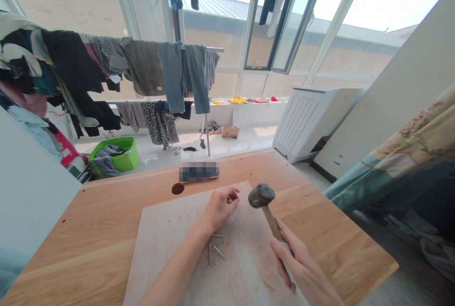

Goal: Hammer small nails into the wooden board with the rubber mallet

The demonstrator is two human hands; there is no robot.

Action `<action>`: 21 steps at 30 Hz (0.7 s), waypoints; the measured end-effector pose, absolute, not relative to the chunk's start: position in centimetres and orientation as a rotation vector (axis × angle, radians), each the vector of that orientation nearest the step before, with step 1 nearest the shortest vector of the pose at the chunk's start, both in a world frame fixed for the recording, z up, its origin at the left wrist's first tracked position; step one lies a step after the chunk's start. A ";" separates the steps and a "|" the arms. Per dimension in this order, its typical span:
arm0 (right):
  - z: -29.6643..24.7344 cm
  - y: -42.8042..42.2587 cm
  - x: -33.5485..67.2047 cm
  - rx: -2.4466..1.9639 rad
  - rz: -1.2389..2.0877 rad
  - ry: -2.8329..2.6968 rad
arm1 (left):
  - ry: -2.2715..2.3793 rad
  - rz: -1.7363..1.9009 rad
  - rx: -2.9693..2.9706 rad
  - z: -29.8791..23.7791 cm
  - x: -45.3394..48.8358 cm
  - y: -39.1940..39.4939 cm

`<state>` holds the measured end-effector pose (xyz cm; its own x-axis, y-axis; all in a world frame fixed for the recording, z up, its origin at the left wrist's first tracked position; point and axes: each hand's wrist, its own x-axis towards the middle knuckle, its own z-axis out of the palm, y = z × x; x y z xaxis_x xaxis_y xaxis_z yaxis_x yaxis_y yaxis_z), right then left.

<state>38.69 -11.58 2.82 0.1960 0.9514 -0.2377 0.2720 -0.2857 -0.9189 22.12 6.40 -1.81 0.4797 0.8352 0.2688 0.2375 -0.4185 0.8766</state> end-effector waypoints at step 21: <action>2.4 -9.8 36.4 -1.673 1.061 -1.241 | 0.910 0.778 2.025 -0.2 22.0 6.4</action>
